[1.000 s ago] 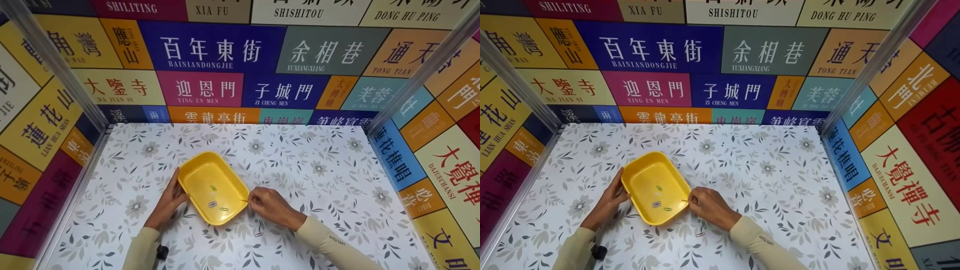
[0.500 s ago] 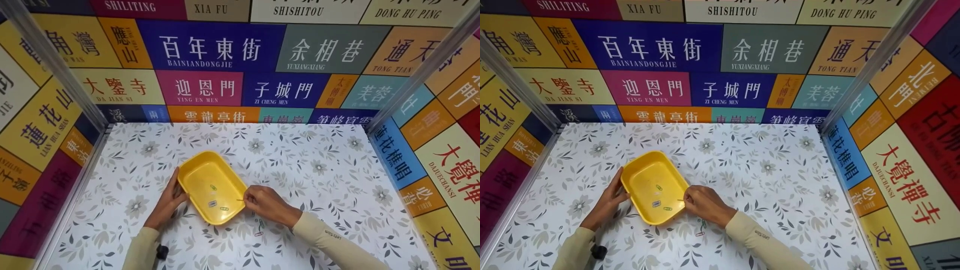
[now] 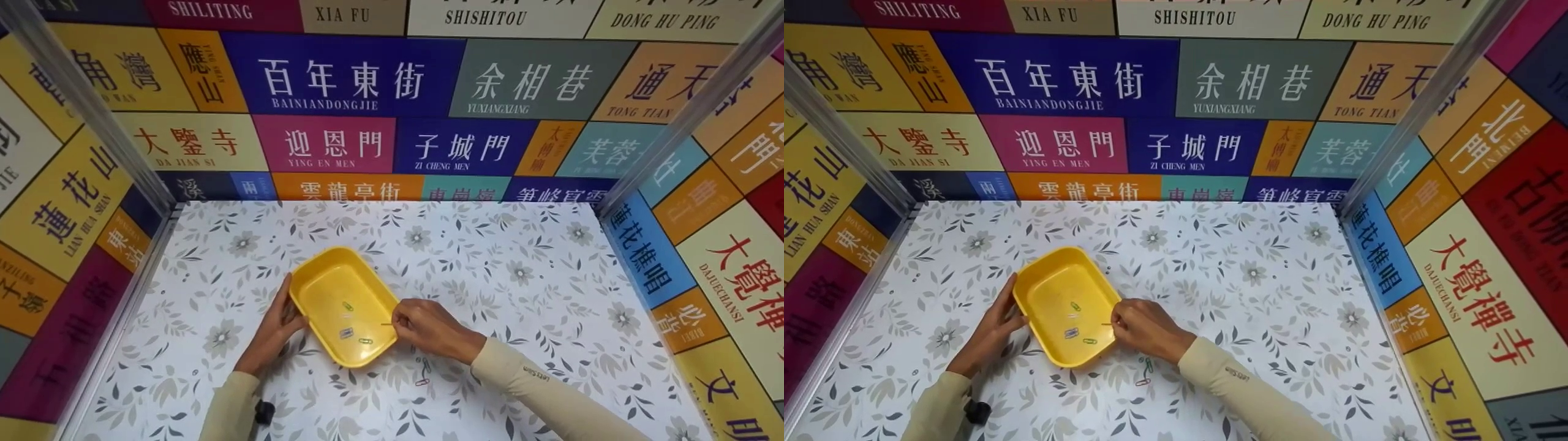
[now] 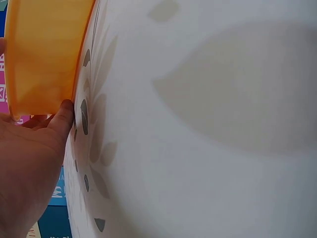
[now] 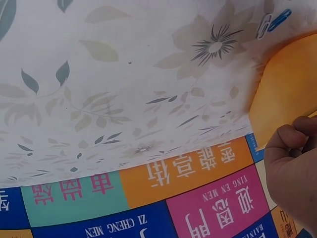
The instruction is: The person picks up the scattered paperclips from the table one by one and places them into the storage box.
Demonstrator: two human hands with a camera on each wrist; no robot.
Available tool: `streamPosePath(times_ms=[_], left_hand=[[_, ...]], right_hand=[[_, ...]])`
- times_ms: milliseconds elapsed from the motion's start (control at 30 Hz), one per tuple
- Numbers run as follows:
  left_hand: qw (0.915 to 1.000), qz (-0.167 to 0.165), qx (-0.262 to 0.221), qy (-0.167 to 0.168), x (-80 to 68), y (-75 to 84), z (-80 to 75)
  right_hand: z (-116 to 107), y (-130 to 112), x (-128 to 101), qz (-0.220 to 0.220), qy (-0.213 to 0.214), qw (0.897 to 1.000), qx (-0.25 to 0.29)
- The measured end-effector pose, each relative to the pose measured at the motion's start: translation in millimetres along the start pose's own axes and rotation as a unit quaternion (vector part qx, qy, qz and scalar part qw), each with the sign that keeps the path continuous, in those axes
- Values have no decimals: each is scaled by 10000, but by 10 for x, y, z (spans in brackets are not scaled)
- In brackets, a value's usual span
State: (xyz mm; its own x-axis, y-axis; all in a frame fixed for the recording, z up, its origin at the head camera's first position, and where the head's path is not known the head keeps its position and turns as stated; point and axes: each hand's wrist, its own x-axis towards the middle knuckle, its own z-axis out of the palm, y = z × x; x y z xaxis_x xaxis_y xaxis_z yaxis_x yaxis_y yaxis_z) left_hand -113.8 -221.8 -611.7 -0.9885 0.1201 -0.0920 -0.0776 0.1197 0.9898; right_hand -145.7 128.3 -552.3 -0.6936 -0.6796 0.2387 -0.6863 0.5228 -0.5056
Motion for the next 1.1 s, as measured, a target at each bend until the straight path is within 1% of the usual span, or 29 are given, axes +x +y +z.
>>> streamPosePath(times_ms=[167,333,533,633,867,1100], left_hand=[[10000,-54,-62,19,1,4,-2],[9999,-3,-102,7,2,-1,2],[9999,37,-95,-25,-9,5,2],[9999,58,-104,-28,3,9,3],[9998,109,-159,-13,17,13,9],[10000,21,-61,65,12,2,9]], right_hand=[[-35,-16,48,-83,-62,9999,-18],[-43,-24,86,-213,-173,9996,-18],[-25,-33,104,-464,-145,9987,-183],[-17,-42,116,-521,-142,9983,-239],[-14,-98,180,-472,-387,9977,-293],[42,-146,260,-517,-559,9967,-295]])
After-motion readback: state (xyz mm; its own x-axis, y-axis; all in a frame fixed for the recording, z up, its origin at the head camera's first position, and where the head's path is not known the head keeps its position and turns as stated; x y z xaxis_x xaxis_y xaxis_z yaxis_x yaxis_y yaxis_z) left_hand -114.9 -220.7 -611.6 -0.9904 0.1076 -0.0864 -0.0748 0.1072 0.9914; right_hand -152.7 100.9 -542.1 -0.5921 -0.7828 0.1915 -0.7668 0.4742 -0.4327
